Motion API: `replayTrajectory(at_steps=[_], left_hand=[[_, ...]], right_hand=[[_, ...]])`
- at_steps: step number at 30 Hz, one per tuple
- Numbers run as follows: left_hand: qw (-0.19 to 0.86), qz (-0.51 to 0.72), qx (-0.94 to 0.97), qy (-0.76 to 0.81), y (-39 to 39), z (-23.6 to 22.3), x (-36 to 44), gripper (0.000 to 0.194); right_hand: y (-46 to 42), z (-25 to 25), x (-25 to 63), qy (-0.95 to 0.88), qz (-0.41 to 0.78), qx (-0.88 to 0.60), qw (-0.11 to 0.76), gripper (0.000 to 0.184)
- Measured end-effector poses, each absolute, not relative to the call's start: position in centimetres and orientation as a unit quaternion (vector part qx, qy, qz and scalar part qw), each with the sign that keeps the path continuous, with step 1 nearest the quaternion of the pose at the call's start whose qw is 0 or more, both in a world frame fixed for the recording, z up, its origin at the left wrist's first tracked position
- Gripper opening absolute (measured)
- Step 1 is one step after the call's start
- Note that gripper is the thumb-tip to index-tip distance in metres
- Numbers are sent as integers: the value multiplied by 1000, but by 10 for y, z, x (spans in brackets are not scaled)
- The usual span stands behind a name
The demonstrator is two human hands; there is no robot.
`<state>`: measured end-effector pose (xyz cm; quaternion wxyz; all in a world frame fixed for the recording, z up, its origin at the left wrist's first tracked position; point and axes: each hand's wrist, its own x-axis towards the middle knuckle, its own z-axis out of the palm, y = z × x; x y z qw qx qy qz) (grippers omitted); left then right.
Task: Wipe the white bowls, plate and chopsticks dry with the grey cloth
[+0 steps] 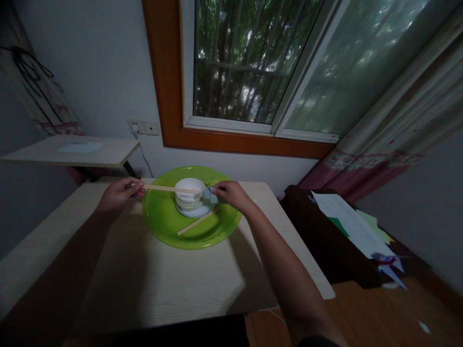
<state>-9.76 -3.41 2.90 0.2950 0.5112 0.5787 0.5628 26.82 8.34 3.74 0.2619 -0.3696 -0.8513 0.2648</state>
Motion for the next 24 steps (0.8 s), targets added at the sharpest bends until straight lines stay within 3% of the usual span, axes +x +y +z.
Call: replayTrajectory(at_steps=[5, 9, 13, 18, 24], left_hand=[[295, 550, 532, 572, -34, 28, -89, 34], [306, 511, 567, 569, -29, 27, -64, 31], [293, 483, 595, 571, -28, 31, -37, 27], [280, 494, 588, 576, -29, 38, -22, 25], [256, 520, 583, 570, -32, 39, -19, 21]], right_hand=[[83, 48, 266, -804, 245, -403, 363, 30], [71, 55, 240, -804, 249, -349, 412, 28], [52, 60, 210, -845, 250, -260, 395, 22], [35, 58, 194, -903, 264, -137, 310, 17], [37, 54, 198, -875, 291, -194, 334, 21]])
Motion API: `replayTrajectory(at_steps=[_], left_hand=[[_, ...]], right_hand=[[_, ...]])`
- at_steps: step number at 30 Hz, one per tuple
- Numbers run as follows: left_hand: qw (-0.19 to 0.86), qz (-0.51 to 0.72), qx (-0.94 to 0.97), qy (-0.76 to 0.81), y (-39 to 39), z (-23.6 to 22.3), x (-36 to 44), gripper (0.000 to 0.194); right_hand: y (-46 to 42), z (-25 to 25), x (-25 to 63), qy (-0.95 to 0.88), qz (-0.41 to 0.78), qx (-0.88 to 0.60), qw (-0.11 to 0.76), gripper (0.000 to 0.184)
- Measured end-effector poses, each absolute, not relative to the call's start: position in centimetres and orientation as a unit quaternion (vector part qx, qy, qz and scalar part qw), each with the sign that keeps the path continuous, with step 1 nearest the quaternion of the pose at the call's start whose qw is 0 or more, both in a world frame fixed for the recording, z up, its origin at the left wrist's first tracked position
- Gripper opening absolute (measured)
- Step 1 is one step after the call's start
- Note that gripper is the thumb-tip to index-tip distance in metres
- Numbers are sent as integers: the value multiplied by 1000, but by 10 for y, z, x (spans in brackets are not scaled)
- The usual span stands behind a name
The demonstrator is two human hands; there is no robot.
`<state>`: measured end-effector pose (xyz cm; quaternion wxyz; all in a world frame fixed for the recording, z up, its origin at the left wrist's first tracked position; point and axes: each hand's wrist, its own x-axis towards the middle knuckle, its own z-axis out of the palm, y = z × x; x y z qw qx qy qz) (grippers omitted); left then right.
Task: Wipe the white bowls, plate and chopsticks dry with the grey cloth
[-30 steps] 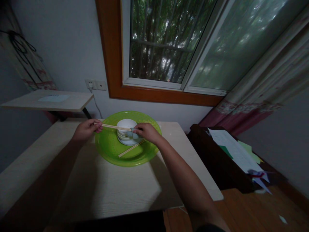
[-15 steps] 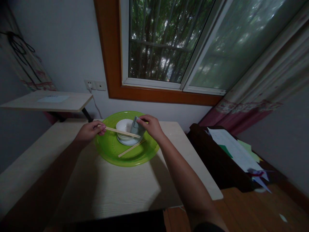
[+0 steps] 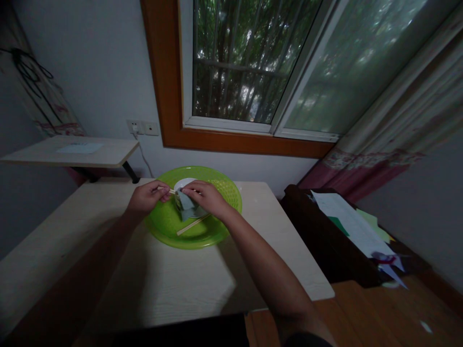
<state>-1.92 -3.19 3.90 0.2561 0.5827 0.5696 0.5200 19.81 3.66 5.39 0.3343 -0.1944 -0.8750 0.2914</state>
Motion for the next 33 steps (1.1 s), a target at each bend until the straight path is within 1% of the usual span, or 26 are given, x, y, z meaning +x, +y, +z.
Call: replayTrajectory(at_steps=[2, 5, 9, 13, 19, 24, 26, 31, 33], left_hand=[[241, 515, 595, 568, -33, 40, -16, 21], [204, 492, 630, 565, -34, 42, -9, 22], [173, 469, 658, 563, -36, 44, -6, 23], [174, 492, 630, 575, -36, 45, -20, 22], [218, 546, 565, 579, -35, 44, -50, 23], [216, 550, 570, 571, -33, 38, -47, 23], [221, 541, 577, 570, -33, 37, -39, 23], [236, 523, 585, 573, -34, 41, -26, 23], [238, 528, 577, 576, -34, 40, -26, 22]], right_hand=[[39, 52, 197, -870, 288, -225, 330, 13], [42, 48, 193, -884, 257, -249, 301, 17], [43, 46, 192, -914, 179, -239, 275, 18], [46, 47, 204, -925, 145, -248, 249, 19], [60, 42, 230, -917, 152, -292, 224, 18], [60, 42, 227, -925, 136, -293, 199, 16], [57, 42, 221, -925, 153, -285, 197, 16], [53, 40, 211, -902, 240, -285, 218, 15], [53, 40, 213, -884, 282, -296, 228, 19]])
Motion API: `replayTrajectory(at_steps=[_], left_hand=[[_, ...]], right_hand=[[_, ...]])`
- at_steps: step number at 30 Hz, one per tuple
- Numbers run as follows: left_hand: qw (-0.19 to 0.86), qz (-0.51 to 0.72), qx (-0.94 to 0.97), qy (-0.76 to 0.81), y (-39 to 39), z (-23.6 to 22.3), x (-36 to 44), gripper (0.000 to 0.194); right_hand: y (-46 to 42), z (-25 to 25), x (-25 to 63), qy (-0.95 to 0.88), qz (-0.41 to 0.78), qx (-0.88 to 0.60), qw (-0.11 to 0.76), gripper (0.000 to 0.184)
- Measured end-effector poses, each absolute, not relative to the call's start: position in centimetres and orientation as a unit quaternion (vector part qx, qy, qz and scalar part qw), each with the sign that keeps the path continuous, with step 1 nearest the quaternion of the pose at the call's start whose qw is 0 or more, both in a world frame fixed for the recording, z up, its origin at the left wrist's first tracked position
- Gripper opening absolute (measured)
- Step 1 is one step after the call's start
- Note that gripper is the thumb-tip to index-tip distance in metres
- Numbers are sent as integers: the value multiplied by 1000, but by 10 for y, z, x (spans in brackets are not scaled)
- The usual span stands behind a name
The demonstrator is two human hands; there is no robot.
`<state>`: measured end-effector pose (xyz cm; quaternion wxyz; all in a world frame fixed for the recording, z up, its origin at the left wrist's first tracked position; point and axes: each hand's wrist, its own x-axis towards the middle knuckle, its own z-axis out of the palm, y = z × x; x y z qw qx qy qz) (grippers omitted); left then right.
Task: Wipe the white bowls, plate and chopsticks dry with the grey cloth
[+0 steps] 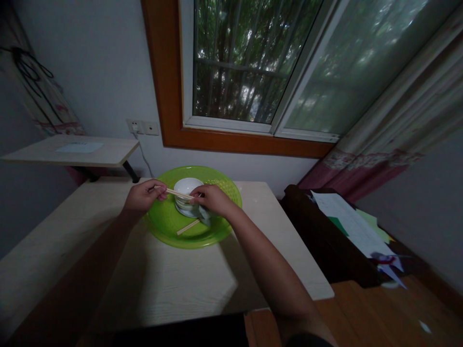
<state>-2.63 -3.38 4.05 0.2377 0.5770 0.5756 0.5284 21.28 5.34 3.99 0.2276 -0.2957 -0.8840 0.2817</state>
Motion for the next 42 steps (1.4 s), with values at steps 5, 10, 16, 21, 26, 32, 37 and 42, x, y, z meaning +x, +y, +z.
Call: replayTrajectory(at_steps=[5, 10, 16, 21, 26, 32, 37, 42], left_hand=[[234, 542, 564, 578, -33, 35, -35, 25], [238, 555, 556, 571, -32, 31, -41, 26], [249, 568, 544, 565, -31, 26, -45, 24], [251, 568, 549, 560, -30, 19, -56, 26], [268, 564, 546, 558, -29, 16, -67, 33], [296, 481, 610, 556, -29, 32, -48, 30], [296, 435, 661, 535, -26, 49, -22, 26], [269, 451, 655, 543, -21, 55, -8, 19]], right_hand=[[58, 38, 228, -844, 351, -310, 261, 30], [64, 33, 245, -837, 373, -294, 272, 28], [68, 23, 254, -801, 464, -282, 252, 33], [75, 19, 267, -801, 431, -329, 253, 25], [81, 27, 280, -807, 344, -376, 299, 18], [68, 42, 257, -775, 388, -336, 370, 26], [46, 36, 224, -795, 447, -259, 319, 23], [39, 18, 212, -784, 462, -274, 310, 38]])
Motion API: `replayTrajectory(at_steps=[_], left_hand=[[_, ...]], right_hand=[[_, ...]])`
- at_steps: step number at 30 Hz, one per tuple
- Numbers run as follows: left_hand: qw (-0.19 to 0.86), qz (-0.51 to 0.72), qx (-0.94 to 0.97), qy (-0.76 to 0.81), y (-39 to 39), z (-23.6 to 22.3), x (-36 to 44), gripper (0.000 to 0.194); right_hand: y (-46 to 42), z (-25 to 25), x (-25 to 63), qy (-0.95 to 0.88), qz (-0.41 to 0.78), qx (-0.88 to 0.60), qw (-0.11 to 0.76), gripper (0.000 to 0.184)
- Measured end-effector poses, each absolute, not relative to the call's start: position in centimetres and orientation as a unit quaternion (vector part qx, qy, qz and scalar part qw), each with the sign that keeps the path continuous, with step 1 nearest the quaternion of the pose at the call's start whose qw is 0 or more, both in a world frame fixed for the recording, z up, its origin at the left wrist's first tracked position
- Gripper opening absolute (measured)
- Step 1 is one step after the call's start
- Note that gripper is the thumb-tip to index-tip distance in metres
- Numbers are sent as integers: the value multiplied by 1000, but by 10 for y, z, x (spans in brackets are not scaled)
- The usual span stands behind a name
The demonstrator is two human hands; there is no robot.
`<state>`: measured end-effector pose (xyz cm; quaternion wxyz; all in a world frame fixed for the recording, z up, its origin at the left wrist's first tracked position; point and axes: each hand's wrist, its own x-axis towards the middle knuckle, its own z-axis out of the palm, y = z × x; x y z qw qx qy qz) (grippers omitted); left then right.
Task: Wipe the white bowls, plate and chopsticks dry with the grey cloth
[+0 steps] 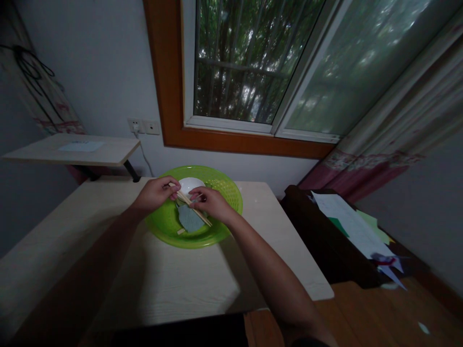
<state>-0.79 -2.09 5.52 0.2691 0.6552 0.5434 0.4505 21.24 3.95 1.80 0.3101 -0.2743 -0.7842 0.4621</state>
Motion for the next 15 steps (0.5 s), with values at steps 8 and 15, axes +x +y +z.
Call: replayTrajectory(at_steps=[8, 15], left_hand=[[375, 558, 576, 464, -9, 38, 10, 52], [392, 509, 619, 451, -2, 15, 21, 26]], right_hand=[[43, 9, 211, -718, 549, -269, 333, 47], [45, 9, 209, -689, 542, -285, 388, 52]])
